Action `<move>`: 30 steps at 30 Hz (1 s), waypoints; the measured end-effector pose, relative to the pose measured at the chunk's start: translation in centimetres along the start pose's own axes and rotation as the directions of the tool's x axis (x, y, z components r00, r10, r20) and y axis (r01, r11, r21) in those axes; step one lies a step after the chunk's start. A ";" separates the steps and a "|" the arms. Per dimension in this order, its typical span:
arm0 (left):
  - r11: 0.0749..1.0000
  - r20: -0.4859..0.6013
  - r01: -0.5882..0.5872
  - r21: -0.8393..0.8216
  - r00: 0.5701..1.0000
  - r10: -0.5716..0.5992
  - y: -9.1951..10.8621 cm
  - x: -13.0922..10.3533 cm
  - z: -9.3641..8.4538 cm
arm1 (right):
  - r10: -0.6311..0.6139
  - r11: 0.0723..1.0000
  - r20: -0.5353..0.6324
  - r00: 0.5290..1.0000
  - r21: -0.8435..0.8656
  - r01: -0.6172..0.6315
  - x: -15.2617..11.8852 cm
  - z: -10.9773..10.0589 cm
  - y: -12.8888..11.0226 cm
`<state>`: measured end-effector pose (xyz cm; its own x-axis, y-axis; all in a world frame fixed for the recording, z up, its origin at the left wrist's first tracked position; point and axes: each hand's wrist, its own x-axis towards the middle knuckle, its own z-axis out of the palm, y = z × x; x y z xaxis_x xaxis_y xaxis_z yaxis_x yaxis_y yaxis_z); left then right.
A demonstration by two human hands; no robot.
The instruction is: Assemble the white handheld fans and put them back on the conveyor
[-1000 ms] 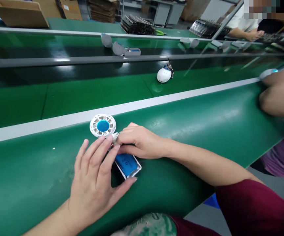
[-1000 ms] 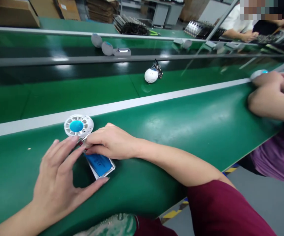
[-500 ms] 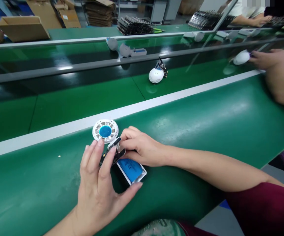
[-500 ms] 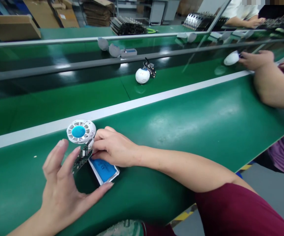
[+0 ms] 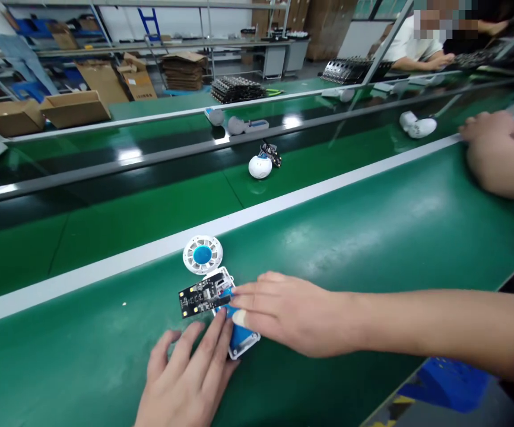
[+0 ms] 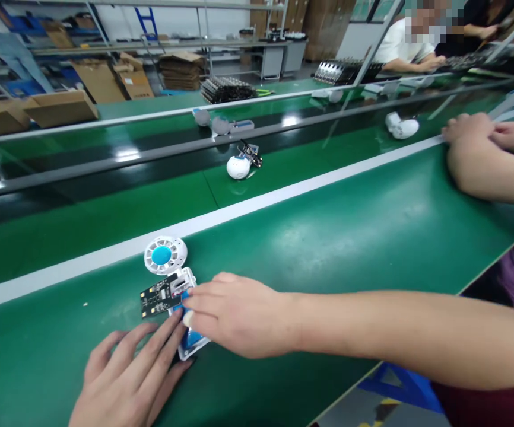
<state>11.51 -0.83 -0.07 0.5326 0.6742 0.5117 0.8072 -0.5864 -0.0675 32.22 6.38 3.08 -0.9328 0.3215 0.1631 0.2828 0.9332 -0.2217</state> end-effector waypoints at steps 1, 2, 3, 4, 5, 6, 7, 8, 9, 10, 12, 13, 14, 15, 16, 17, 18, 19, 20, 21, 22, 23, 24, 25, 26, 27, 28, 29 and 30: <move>0.998 0.048 -0.052 0.021 0.998 0.050 -0.4 0.1 -0.2 | -0.053 0.997 0.065 0.996 -0.059 0.057 -0.1 -0.1 -0.2; 0.994 0.098 -0.105 0.029 0.990 0.102 -0.8 0.4 -0.4 | -0.088 0.989 0.114 0.990 -0.105 0.101 -0.1 -0.1 -0.4; 0.988 0.147 -0.154 0.022 0.978 0.149 -1.2 0.6 -0.6 | -0.114 0.981 0.146 0.983 -0.140 0.134 0.1 -0.2 -0.5; 0.982 0.184 -0.191 0.010 0.965 0.186 -1.5 1.0 -0.7 | -0.133 0.973 0.166 0.977 -0.165 0.160 0.4 -0.2 -0.6; 0.976 0.195 -0.218 0.002 0.957 0.214 -1.6 1.3 -0.7 | -0.147 0.966 0.175 0.973 -0.184 0.179 0.7 -0.1 -0.7; 0.971 0.190 -0.240 0.001 0.953 0.236 -1.7 1.5 -0.6 | -0.153 0.961 0.176 0.972 -0.201 0.187 1.0 -0.1 -0.7; 0.965 0.180 -0.262 0.004 0.950 0.257 -1.6 1.7 -0.5 | -0.148 0.959 0.173 0.974 -0.216 0.184 1.3 -0.1 -0.9; 0.961 0.172 -0.277 0.010 0.947 0.271 -1.5 1.8 -0.4 | -0.136 0.958 0.168 0.976 -0.227 0.173 1.5 -0.1 -1.0; 0.958 0.170 -0.287 0.013 0.945 0.280 -1.3 1.8 -0.3 | -0.125 0.959 0.161 0.979 -0.233 0.161 1.7 -0.2 -1.1; 0.955 0.175 -0.295 0.011 0.941 0.289 -1.0 1.8 -0.2 | -0.115 0.960 0.152 0.982 -0.236 0.150 1.8 -0.2 -1.3; 0.952 0.203 -0.305 -0.001 0.933 0.299 -0.5 1.7 -0.1 | -0.107 0.963 0.131 0.986 -0.235 0.136 1.9 -0.3 -1.6; 0.951 0.212 -0.309 -0.009 0.929 0.304 -0.2 1.6 0.0 | -0.109 0.964 0.118 0.987 -0.230 0.134 1.9 -0.3 -1.8; 0.950 0.215 -0.312 -0.017 0.927 0.309 -0.1 1.6 0.0 | -0.107 0.966 0.100 0.989 -0.225 0.127 1.9 -0.2 -1.8; 0.950 0.209 -0.313 -0.020 0.927 0.310 0.0 1.6 0.1 | -0.101 0.969 0.076 0.992 -0.221 0.115 1.8 0.0 -1.9; 0.950 0.198 -0.310 -0.016 0.931 0.307 0.0 1.5 0.2 | -0.090 0.972 0.046 0.995 -0.215 0.098 1.6 0.3 -1.9; 0.952 0.183 -0.306 -0.011 0.935 0.302 0.0 1.5 0.4 | -0.074 0.975 0.016 0.997 -0.208 0.075 1.4 0.6 -1.9; 0.954 0.160 -0.299 -0.010 0.941 0.297 -0.1 1.4 0.5 | -0.054 0.979 -0.010 0.998 -0.196 0.051 1.2 0.9 -1.9; 0.958 0.127 -0.286 -0.014 0.950 0.285 -0.2 1.3 0.7 | -0.035 0.984 -0.022 0.999 -0.175 0.031 1.0 1.2 -1.8; 0.963 0.091 -0.268 -0.023 0.959 0.269 -0.4 1.1 0.8 | -0.015 0.990 -0.019 1.000 -0.138 0.012 0.9 1.4 -1.6; 0.968 0.041 -0.248 -0.038 0.968 0.249 -0.7 0.8 0.9 | 0.016 0.996 -0.009 1.000 -0.090 -0.017 0.8 1.4 -1.4; 0.971 -0.011 -0.230 -0.062 0.973 0.230 -1.1 0.6 1.1 | 0.057 0.998 -0.003 0.998 -0.036 -0.057 0.8 1.3 -1.2; 0.974 -0.052 -0.208 -0.092 0.978 0.204 -1.6 0.3 1.2 | 0.102 0.995 -0.011 0.995 0.019 -0.102 0.9 1.1 -1.0; 0.975 -0.073 -0.183 -0.123 0.982 0.175 -2.3 0.1 1.4 | 0.148 0.987 -0.034 0.988 0.066 -0.145 1.0 0.8 -0.8; 0.977 -0.075 -0.153 -0.148 0.987 0.143 -3.2 0.0 1.6 | 0.193 0.977 -0.070 0.979 0.102 -0.186 1.2 0.5 -0.4; 0.979 -0.057 -0.120 -0.167 0.992 0.112 -4.4 -0.1 1.8 | 0.237 0.967 -0.109 0.965 0.126 -0.223 1.4 0.1 0.0; 0.982 -0.020 -0.078 -0.173 0.997 0.076 -5.8 -0.1 2.1 | 0.274 0.956 -0.142 0.951 0.145 -0.254 1.6 -0.2 0.5; 0.987 0.031 -0.021 -0.159 0.999 0.027 -7.3 0.0 2.4 | 0.311 0.945 -0.167 0.936 0.161 -0.286 1.8 -0.4 1.3; 0.991 0.076 0.041 -0.130 0.997 -0.032 -9.1 0.1 2.7 | 0.354 0.930 -0.188 0.916 0.175 -0.323 2.1 -0.6 2.2; 0.991 0.123 0.100 -0.094 0.988 -0.088 -11.0 0.3 2.9 | 0.401 0.911 -0.211 0.891 0.190 -0.365 2.3 -0.7 3.3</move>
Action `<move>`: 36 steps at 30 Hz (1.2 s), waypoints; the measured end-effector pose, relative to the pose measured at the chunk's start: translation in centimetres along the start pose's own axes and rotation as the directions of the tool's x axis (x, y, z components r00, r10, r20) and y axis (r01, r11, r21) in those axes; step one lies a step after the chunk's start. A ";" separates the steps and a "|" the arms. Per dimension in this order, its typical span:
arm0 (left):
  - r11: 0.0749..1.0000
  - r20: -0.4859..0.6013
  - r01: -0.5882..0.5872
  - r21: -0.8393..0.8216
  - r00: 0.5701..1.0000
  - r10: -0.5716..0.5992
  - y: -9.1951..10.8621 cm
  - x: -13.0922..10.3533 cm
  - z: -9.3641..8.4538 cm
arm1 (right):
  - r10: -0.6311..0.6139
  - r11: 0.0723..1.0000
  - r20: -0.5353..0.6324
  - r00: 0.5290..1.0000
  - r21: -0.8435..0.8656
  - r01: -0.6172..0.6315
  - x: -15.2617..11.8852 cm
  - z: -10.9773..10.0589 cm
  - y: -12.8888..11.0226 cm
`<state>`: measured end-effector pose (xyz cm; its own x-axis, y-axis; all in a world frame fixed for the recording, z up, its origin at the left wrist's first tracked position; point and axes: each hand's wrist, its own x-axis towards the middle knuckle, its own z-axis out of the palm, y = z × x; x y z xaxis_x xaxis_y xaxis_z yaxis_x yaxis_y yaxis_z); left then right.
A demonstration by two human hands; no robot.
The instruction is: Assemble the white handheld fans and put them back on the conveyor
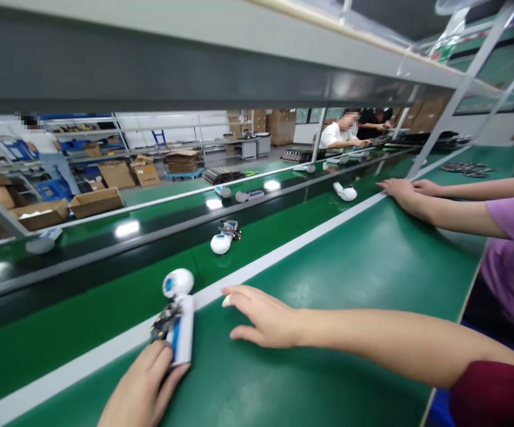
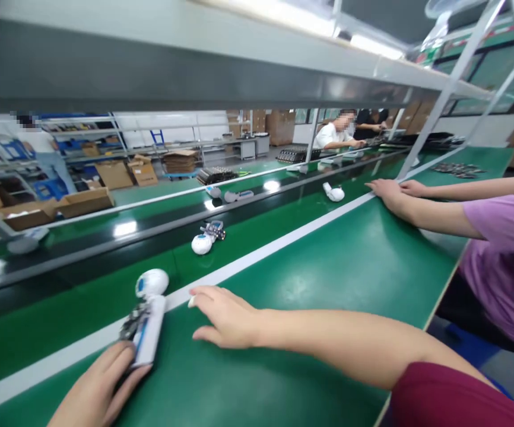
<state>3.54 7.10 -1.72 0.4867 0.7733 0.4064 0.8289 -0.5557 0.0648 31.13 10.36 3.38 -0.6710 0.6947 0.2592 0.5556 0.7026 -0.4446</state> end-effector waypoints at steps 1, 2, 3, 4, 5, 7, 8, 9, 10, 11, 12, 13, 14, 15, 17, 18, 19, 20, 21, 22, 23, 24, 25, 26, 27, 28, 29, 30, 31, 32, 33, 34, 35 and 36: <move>0.997 0.043 0.066 0.035 0.997 -0.067 -2.0 0.3 0.1 | 0.051 0.999 -0.037 0.998 0.008 -0.050 0.9 -0.1 1.0; 0.990 0.083 0.119 0.074 0.989 -0.125 -3.9 0.6 0.1 | 0.110 0.994 -0.078 0.991 0.021 -0.109 1.9 -0.1 2.2; 0.979 0.111 0.165 0.122 0.978 -0.178 -5.8 0.9 0.1 | 0.175 0.985 -0.118 0.978 0.036 -0.171 3.1 0.0 3.3; 0.962 0.121 0.209 0.178 0.965 -0.232 -7.5 1.0 0.1 | 0.239 0.971 -0.154 0.959 0.053 -0.233 4.4 0.1 4.4; 0.937 0.113 0.258 0.236 0.950 -0.291 -9.0 1.2 0.2 | 0.294 0.956 -0.185 0.938 0.070 -0.286 5.8 0.4 5.4; 0.863 0.032 0.381 0.331 0.910 -0.413 -11.0 1.4 0.3 | 0.364 0.931 -0.233 0.902 0.092 -0.353 9.0 1.3 6.8; 0.833 -0.031 0.430 0.349 0.893 -0.448 -11.5 1.4 0.4 | 0.382 0.924 -0.253 0.889 0.099 -0.369 10.6 1.8 7.2; 0.816 -0.094 0.461 0.348 0.883 -0.459 -11.7 1.3 0.5 | 0.391 0.920 -0.266 0.881 0.107 -0.376 12.1 2.5 7.5; 0.815 -0.151 0.471 0.337 0.882 -0.447 -11.6 1.3 0.6 | 0.400 0.917 -0.275 0.874 0.120 -0.381 13.4 3.1 7.6; 0.829 -0.197 0.460 0.320 0.888 -0.416 -11.4 1.1 0.6 | 0.402 0.916 -0.279 0.872 0.137 -0.378 14.6 3.7 7.6; 0.846 -0.233 0.442 0.298 0.893 -0.385 -11.0 1.0 0.7 | 0.394 0.918 -0.277 0.876 0.156 -0.364 15.5 4.1 7.6; 0.859 -0.256 0.433 0.274 0.894 -0.369 -10.5 0.8 0.6 | 0.379 0.923 -0.270 0.885 0.177 -0.341 16.1 4.3 7.6; 0.865 -0.273 0.439 0.244 0.887 -0.373 -10.0 0.6 0.5 | 0.355 0.929 -0.261 0.898 0.202 -0.309 16.4 4.3 7.5; 0.866 -0.295 0.459 0.201 0.871 -0.393 -9.5 0.5 0.4 | 0.327 0.934 -0.248 0.912 0.231 -0.272 16.4 4.0 7.5; 0.860 -0.348 0.508 0.056 0.817 -0.460 -8.2 0.7 -0.2 | 0.269 0.932 -0.219 0.938 0.304 -0.197 15.4 2.7 7.6; 0.854 -0.370 0.519 -0.038 0.787 -0.494 -7.4 1.1 -0.5 | 0.244 0.927 -0.201 0.949 0.337 -0.167 14.5 1.9 7.6; 0.845 -0.378 0.516 -0.138 0.761 -0.527 -6.6 1.6 -0.9 | 0.217 0.910 -0.171 0.961 0.391 -0.136 13.4 0.9 7.5; 0.831 -0.364 0.503 -0.236 0.747 -0.556 -5.6 2.2 -1.2 | 0.184 0.874 -0.125 0.975 0.474 -0.104 12.2 0.1 7.3; 0.812 -0.323 0.483 -0.328 0.750 -0.577 -4.6 2.9 -1.6 | 0.140 0.795 -0.060 0.988 0.602 -0.076 10.9 -0.7 7.0; 0.789 -0.253 0.457 -0.411 0.774 -0.580 -3.5 3.6 -1.9 | 0.083 0.671 0.009 0.996 0.739 -0.063 9.7 -1.2 6.6; 0.763 -0.154 0.421 -0.491 0.820 -0.552 -2.4 4.2 -2.1 | 0.015 0.507 0.072 0.997 0.859 -0.069 8.6 -1.4 6.0; 0.726 -0.027 0.379 -0.574 0.877 -0.479 -1.3 4.7 -2.2 | -0.056 0.331 0.120 0.991 0.939 -0.095 7.7 -1.4 5.4; 0.670 0.112 0.340 -0.660 0.926 -0.360 -0.2 5.1 -2.2 | -0.116 0.183 0.157 0.981 0.974 -0.134 6.9 -1.2 4.9; 0.598 0.229 0.315 -0.737 0.949 -0.217 0.8 5.3 -2.1 | -0.158 0.093 0.190 0.969 0.980 -0.177 6.3 -0.8 4.4; 0.521 0.318 0.317 -0.793 0.944 -0.091 1.8 5.3 -2.0 | -0.186 0.035 0.218 0.958 0.976 -0.215 6.0 -0.4 4.1; 0.456 0.380 0.345 -0.820 0.925 -0.016 2.6 5.2 -1.8 | -0.198 0.002 0.240 0.951 0.970 -0.244 5.7 0.1 4.0; 0.418 0.427 0.390 -0.820 0.904 -0.007 3.4 5.0 -1.6 | -0.197 -0.005 0.257 0.946 0.965 -0.263 5.6 0.5 3.9; 0.406 0.461 0.441 -0.800 0.886 -0.053 4.0 4.8 -1.5 | -0.185 0.013 0.268 0.945 0.963 -0.270 5.5 0.9 4.0; 0.417 0.484 0.490 -0.766 0.866 -0.129 4.6 4.6 -1.4 | -0.159 0.057 0.271 0.949 0.963 -0.265 5.4 1.3 4.0; 0.439 0.495 0.534 -0.723 0.843 -0.210 5.1 4.5 -1.4 | -0.112 0.131 0.266 0.958 0.959 -0.251 5.3 1.6 4.1; 0.464 0.494 0.566 -0.681 0.823 -0.279 5.5 4.5 -1.5 | -0.042 0.238 0.250 0.967 0.943 -0.233 5.1 1.9 4.1; 0.486 0.484 0.585 -0.649 0.811 -0.330 5.8 4.5 -1.6 | 0.043 0.359 0.216 0.976 0.908 -0.217 4.9 2.3 3.9; 0.495 0.479 0.599 -0.629 0.800 -0.361 6.1 4.6 -1.8 | 0.127 0.476 0.165 0.978 0.855 -0.206 4.7 2.7 3.7; 0.492 0.484 0.609 -0.622 0.793 -0.370 6.3 4.7 -2.1 | 0.191 0.570 0.110 0.975 0.797 -0.201 4.5 3.1 3.5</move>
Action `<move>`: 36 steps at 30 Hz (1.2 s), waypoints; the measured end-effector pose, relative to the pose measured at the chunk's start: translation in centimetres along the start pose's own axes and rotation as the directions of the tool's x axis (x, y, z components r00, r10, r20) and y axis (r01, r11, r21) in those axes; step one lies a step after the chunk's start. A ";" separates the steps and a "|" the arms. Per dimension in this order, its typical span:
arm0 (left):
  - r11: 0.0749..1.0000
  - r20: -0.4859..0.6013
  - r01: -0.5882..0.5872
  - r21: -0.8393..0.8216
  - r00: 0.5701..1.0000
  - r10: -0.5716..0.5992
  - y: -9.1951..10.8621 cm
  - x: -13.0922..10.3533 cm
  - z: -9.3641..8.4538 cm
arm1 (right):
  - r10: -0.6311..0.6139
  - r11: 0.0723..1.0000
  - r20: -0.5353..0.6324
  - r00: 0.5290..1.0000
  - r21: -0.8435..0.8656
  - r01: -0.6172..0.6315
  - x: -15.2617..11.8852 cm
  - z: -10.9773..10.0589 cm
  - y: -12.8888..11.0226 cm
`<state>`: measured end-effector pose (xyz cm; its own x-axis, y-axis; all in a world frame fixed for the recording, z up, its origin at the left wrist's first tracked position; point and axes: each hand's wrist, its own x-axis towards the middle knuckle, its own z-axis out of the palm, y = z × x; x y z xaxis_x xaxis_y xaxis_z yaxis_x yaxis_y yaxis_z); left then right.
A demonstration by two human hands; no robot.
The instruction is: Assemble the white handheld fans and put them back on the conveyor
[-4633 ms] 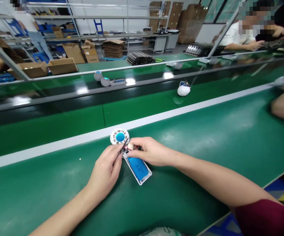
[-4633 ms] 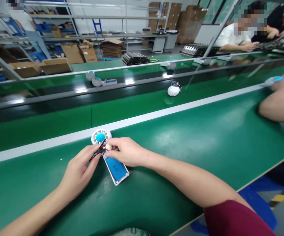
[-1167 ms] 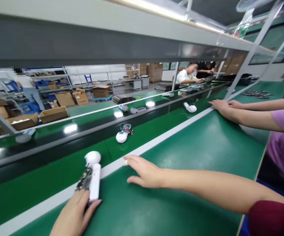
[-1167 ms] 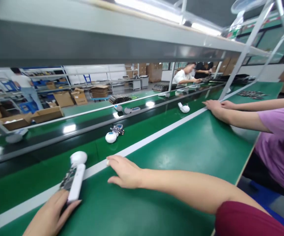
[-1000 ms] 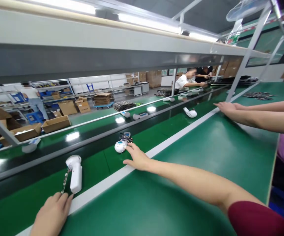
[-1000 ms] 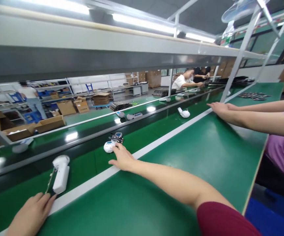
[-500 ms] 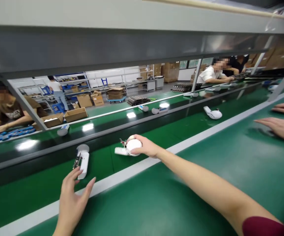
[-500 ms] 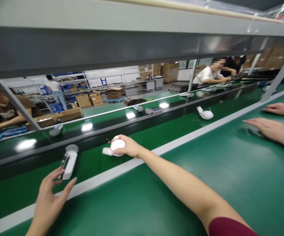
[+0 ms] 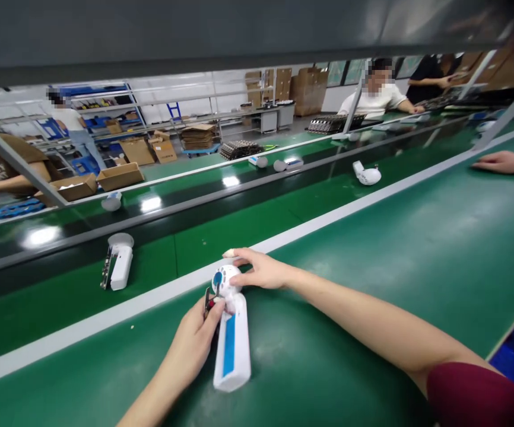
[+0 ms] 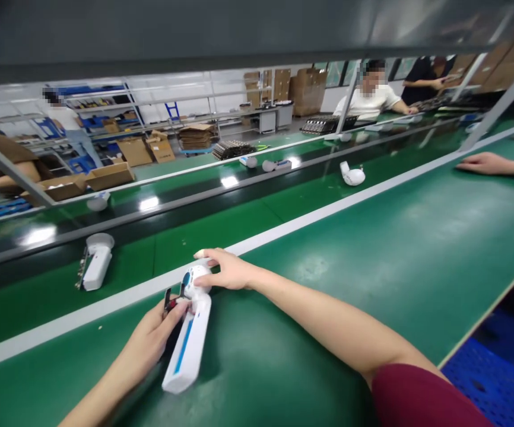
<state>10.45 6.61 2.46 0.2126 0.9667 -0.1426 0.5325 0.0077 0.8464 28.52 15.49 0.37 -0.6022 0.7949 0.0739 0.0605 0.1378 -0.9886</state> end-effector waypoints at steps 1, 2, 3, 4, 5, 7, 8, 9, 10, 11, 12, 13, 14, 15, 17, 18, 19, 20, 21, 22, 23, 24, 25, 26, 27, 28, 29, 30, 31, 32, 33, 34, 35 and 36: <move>1.000 0.022 0.007 -0.009 1.000 -0.007 0.3 -0.1 0.0 | -0.013 0.997 -0.053 0.998 -0.079 0.009 -0.2 0.4 0.2; 1.000 0.066 0.011 -0.016 0.998 -0.010 0.5 -0.1 0.0 | -0.024 0.993 -0.073 0.997 -0.121 0.015 -0.3 0.9 0.4; 1.000 0.111 0.005 -0.014 0.994 -0.004 0.7 -0.2 0.1 | -0.026 0.992 -0.067 0.997 -0.128 0.017 -0.4 1.3 0.5; 1.000 0.139 -0.011 0.001 0.990 0.011 0.8 -0.2 0.1 | -0.015 0.994 -0.050 0.999 -0.111 0.010 -0.5 1.6 0.7; 0.999 0.145 -0.041 0.029 0.989 0.036 0.7 -0.3 0.3 | 0.001 0.996 -0.035 0.999 -0.085 -0.004 -0.5 1.8 0.8; 0.986 0.084 -0.109 0.128 0.992 0.099 0.2 -0.6 0.5 | 0.035 0.998 -0.033 0.999 -0.049 -0.036 -0.4 2.0 0.9; 0.971 0.028 -0.137 0.198 0.991 0.134 -0.3 -0.7 0.6 | 0.047 0.997 -0.040 0.998 -0.053 -0.049 -0.4 2.1 0.9; 0.948 -0.030 -0.159 0.275 0.984 0.174 -0.8 -0.9 0.6 | 0.052 0.995 -0.055 0.997 -0.076 -0.056 -0.5 2.1 0.8; 0.918 -0.094 -0.179 0.354 0.970 0.226 -1.3 -1.0 0.6 | 0.051 0.992 -0.079 0.996 -0.115 -0.060 -0.5 2.2 0.7; 0.883 -0.160 -0.207 0.422 0.941 0.298 -1.9 -1.0 0.5 | 0.049 0.985 -0.107 0.993 -0.159 -0.065 -0.7 2.3 0.6; 0.846 -0.218 -0.244 0.475 0.898 0.382 -2.4 -1.0 0.4 | 0.044 0.977 -0.134 0.990 -0.199 -0.071 -0.8 2.4 0.5; 0.805 -0.255 -0.303 0.511 0.841 0.478 -2.9 -0.9 0.1 | 0.038 0.970 -0.153 0.987 -0.231 -0.073 -0.9 2.5 0.4; 0.753 -0.256 -0.373 0.542 0.780 0.570 -3.3 -0.8 -0.1 | 0.032 0.965 -0.161 0.986 -0.251 -0.072 -1.0 2.6 0.3; 0.685 -0.222 -0.442 0.579 0.723 0.654 -3.5 -0.6 -0.3 | 0.029 0.963 -0.159 0.987 -0.259 -0.070 -1.1 2.6 0.2; 0.540 -0.090 -0.522 0.660 0.659 0.747 -3.7 -0.3 -0.7 | 0.021 0.965 -0.148 0.989 -0.255 -0.059 -1.3 2.8 0.0; 0.496 -0.031 -0.523 0.693 0.665 0.746 -3.6 -0.3 -0.8 | 0.015 0.966 -0.147 0.989 -0.253 -0.052 -1.3 2.8 0.0; 0.479 0.003 -0.503 0.719 0.692 0.722 -3.4 -0.3 -0.8 | 0.007 0.965 -0.149 0.989 -0.257 -0.046 -1.4 2.8 -0.1; 0.484 0.013 -0.469 0.738 0.728 0.686 -3.1 -0.3 -0.8 | -0.003 0.963 -0.152 0.988 -0.267 -0.038 -1.4 2.8 -0.2; 0.499 0.006 -0.439 0.747 0.756 0.655 -2.8 -0.4 -0.7 | -0.014 0.959 -0.151 0.988 -0.282 -0.029 -1.5 2.8 -0.3; 0.513 -0.006 -0.413 0.752 0.775 0.633 -2.5 -0.5 -0.5 | -0.025 0.955 -0.149 0.989 -0.297 -0.020 -1.6 2.8 -0.4; 0.518 -0.024 -0.391 0.761 0.781 0.624 -2.2 -0.7 -0.3 | -0.034 0.951 -0.146 0.989 -0.310 -0.013 -1.6 2.9 -0.4; 0.516 -0.049 -0.371 0.773 0.775 0.630 -2.0 -0.8 -0.1 | -0.040 0.949 -0.144 0.989 -0.316 -0.008 -1.6 2.9 -0.4; 0.510 -0.077 -0.351 0.785 0.763 0.642 -1.8 -0.9 0.1 | -0.043 0.948 -0.142 0.989 -0.317 -0.005 -1.6 2.9 -0.4; 0.505 -0.102 -0.333 0.796 0.749 0.655 -1.7 -0.9 0.2 | -0.042 0.949 -0.137 0.990 -0.315 -0.004 -1.6 2.9 -0.3; 0.500 -0.118 -0.322 0.804 0.738 0.665 -1.7 -0.9 0.3 | -0.038 0.950 -0.132 0.990 -0.314 -0.005 -1.6 3.0 -0.3; 0.492 -0.121 -0.320 0.809 0.730 0.673 -1.7 -0.9 0.4 | -0.035 0.949 -0.133 0.991 -0.315 -0.009 -1.6 3.0 -0.3; 0.485 -0.114 -0.330 0.810 0.723 0.681 -1.8 -0.8 0.5 | -0.039 0.944 -0.144 0.989 -0.329 -0.011 -1.7 3.1 -0.4; 0.481 -0.104 -0.343 0.807 0.720 0.686 -1.9 -0.8 0.5 | -0.060 0.934 -0.168 0.984 -0.358 -0.005 -1.9 3.1 -0.6; 0.486 -0.098 -0.350 0.801 0.724 0.683 -2.0 -0.7 0.5 | -0.100 0.915 -0.203 0.974 -0.403 0.010 -2.1 3.2 -1.0; 0.500 -0.101 -0.350 0.792 0.732 0.674 -2.1 -0.7 0.5 | -0.156 0.888 -0.235 0.959 -0.459 0.032 -2.5 3.2 -1.4; 0.521 -0.110 -0.349 0.779 0.742 0.661 -2.2 -0.6 0.5 | -0.217 0.853 -0.247 0.944 -0.519 0.060 -3.0 3.3 -2.0; 0.547 -0.121 -0.349 0.761 0.752 0.648 -2.2 -0.6 0.5 | -0.265 0.813 -0.230 0.936 -0.576 0.089 -3.5 3.3 -2.5; 0.577 -0.133 -0.349 0.739 0.763 0.632 -2.2 -0.6 0.6 | -0.286 0.774 -0.190 0.939 -0.624 0.110 -4.0 3.4 -3.1; 0.605 -0.144 -0.351 0.715 0.773 0.618 -2.2 -0.6 0.6 | -0.276 0.742 -0.139 0.951 -0.660 0.119 -4.5 3.4 -3.5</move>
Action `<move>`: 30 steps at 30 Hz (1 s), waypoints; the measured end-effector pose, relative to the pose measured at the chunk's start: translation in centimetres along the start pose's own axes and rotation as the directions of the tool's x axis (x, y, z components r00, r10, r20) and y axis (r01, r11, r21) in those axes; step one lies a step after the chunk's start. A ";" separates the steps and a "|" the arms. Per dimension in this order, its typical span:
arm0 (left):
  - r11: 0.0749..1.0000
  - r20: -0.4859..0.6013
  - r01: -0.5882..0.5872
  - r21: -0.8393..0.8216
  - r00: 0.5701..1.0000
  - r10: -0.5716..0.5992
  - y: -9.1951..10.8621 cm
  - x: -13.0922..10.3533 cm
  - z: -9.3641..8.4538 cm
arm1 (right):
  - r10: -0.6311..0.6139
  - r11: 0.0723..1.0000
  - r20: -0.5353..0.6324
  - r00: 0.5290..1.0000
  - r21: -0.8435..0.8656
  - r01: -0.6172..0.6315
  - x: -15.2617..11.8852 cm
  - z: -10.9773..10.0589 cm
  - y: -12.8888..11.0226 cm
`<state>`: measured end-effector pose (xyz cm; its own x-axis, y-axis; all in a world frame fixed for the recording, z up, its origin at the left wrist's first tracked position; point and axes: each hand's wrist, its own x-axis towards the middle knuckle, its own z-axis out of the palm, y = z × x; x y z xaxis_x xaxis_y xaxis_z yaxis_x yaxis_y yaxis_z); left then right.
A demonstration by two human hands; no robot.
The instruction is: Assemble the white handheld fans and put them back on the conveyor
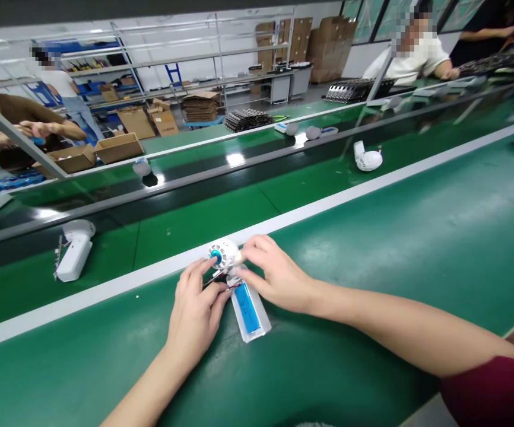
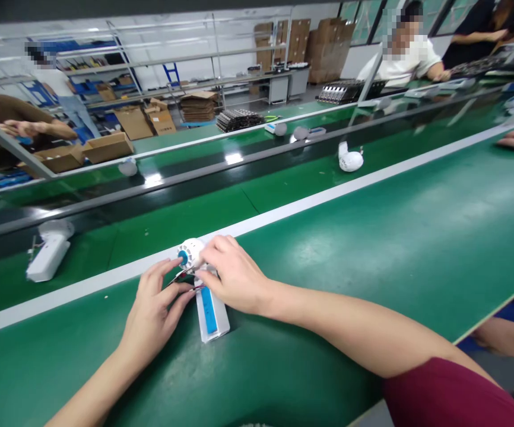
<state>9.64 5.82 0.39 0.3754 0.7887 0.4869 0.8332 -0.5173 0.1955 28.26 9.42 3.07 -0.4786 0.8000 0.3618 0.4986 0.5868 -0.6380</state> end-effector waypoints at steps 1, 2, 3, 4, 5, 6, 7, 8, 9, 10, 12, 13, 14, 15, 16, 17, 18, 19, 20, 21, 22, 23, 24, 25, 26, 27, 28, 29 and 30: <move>0.999 0.002 0.013 -0.031 1.000 -0.013 0.1 0.0 0.0 | -0.007 0.999 0.067 0.998 -0.035 0.009 -0.3 -0.2 -0.3; 0.998 0.001 0.021 -0.055 1.000 -0.021 0.2 0.0 -0.1 | 0.003 0.998 0.136 0.991 -0.062 0.005 -0.5 -0.3 -0.5; 0.997 -0.002 0.017 -0.070 1.000 -0.017 0.2 0.1 -0.2 | 0.023 0.997 0.194 0.981 -0.079 -0.008 -0.7 -0.2 -0.5; 0.997 -0.013 0.001 -0.074 1.000 -0.002 0.3 0.1 -0.3 | 0.039 0.996 0.240 0.970 -0.088 -0.019 -0.8 0.0 -0.5; 0.997 -0.030 -0.024 -0.069 0.999 0.022 0.4 0.1 -0.4 | 0.042 0.996 0.273 0.961 -0.087 -0.019 -0.7 0.3 -0.2; 0.997 -0.051 -0.052 -0.058 0.997 0.049 0.4 0.1 -0.5 | 0.033 0.997 0.297 0.954 -0.082 -0.009 -0.7 0.7 0.0; 0.996 -0.069 -0.075 -0.049 0.995 0.072 0.4 0.1 -0.7 | 0.022 0.997 0.309 0.951 -0.078 0.002 -0.5 1.0 0.4; 0.995 -0.082 -0.087 -0.047 0.993 0.083 0.4 0.1 -0.8 | 0.007 0.997 0.310 0.951 -0.077 0.018 -0.4 1.4 0.7; 0.995 -0.086 -0.086 -0.053 0.993 0.081 0.4 0.1 -0.8 | -0.009 0.997 0.301 0.953 -0.074 0.033 -0.2 1.6 1.1; 0.995 -0.083 -0.072 -0.066 0.994 0.066 0.4 0.1 -0.9 | -0.023 0.997 0.283 0.959 -0.069 0.044 -0.1 1.8 1.4; 0.995 -0.063 -0.046 -0.083 0.997 0.041 0.4 0.1 -1.0 | -0.056 0.997 0.227 0.972 -0.046 0.068 0.0 2.0 1.9; 0.996 -0.055 -0.040 -0.076 0.998 0.036 0.5 0.1 -0.9 | -0.077 0.996 0.195 0.978 -0.034 0.085 -0.1 2.1 2.1; 0.998 -0.053 -0.039 -0.057 0.998 0.036 0.6 0.1 -0.9 | -0.098 0.994 0.169 0.981 -0.027 0.104 -0.2 2.1 2.2; 0.999 -0.058 -0.041 -0.031 0.998 0.039 0.7 0.1 -0.9 | -0.110 0.993 0.147 0.983 -0.033 0.116 -0.3 2.2 2.2; 0.999 -0.067 -0.040 -0.004 0.997 0.040 0.9 0.1 -0.8 | -0.120 0.991 0.129 0.984 -0.051 0.127 -0.5 2.3 2.2; 0.999 -0.080 -0.033 0.024 0.996 0.035 1.1 0.1 -0.8 | -0.130 0.987 0.111 0.985 -0.081 0.139 -0.6 2.4 2.2; 0.999 -0.094 -0.023 0.050 0.995 0.027 1.3 0.1 -0.7 | -0.143 0.981 0.094 0.985 -0.117 0.154 -0.7 2.6 2.1; 0.997 -0.104 -0.011 0.071 0.994 0.018 1.5 0.1 -0.7 | -0.161 0.973 0.078 0.984 -0.152 0.172 -0.8 2.8 2.1; 0.996 -0.108 0.001 0.085 0.994 0.008 1.7 0.1 -0.7 | -0.180 0.965 0.065 0.981 -0.180 0.189 -0.8 2.9 2.0; 0.996 -0.107 0.009 0.092 0.994 0.001 1.9 0.1 -0.6 | -0.198 0.959 0.055 0.979 -0.197 0.205 -0.8 3.0 1.9; 0.996 -0.103 0.015 0.093 0.995 -0.005 2.0 0.1 -0.6 | -0.208 0.955 0.052 0.977 -0.203 0.214 -0.8 3.1 1.9; 0.996 -0.097 0.018 0.090 0.995 -0.009 2.1 0.1 -0.6 | -0.206 0.956 0.054 0.977 -0.200 0.213 -0.8 3.1 1.8; 0.996 -0.091 0.020 0.086 0.996 -0.012 2.1 0.1 -0.6 | -0.195 0.960 0.060 0.979 -0.192 0.203 -0.8 3.1 1.8; 0.996 -0.088 0.020 0.084 0.996 -0.012 2.1 0.1 -0.6 | -0.179 0.966 0.069 0.981 -0.179 0.189 -0.8 3.0 1.8; 0.996 -0.089 0.016 0.085 0.996 -0.008 2.1 0.0 -0.6 | -0.164 0.971 0.084 0.983 -0.160 0.176 -0.8 2.9 1.8; 0.996 -0.094 0.009 0.088 0.996 0.000 2.1 0.0 -0.6 | -0.151 0.977 0.101 0.983 -0.137 0.164 -0.8 2.9 1.8; 0.996 -0.104 -0.002 0.094 0.994 0.012 2.0 0.0 -0.6 | -0.141 0.982 0.117 0.983 -0.111 0.154 -0.9 2.8 1.8; 0.995 -0.118 -0.016 0.101 0.993 0.028 1.9 -0.1 -0.6 | -0.136 0.985 0.128 0.982 -0.085 0.147 -0.9 2.8 1.8; 0.994 -0.136 -0.032 0.107 0.990 0.047 1.9 -0.1 -0.5 | -0.133 0.988 0.133 0.982 -0.063 0.143 -1.0 2.8 1.9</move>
<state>10.93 4.62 1.16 0.3554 0.7111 0.6066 0.8592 -0.5042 0.0877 27.65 9.41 -0.33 -0.6328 0.6908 0.3497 0.4699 0.7016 -0.5357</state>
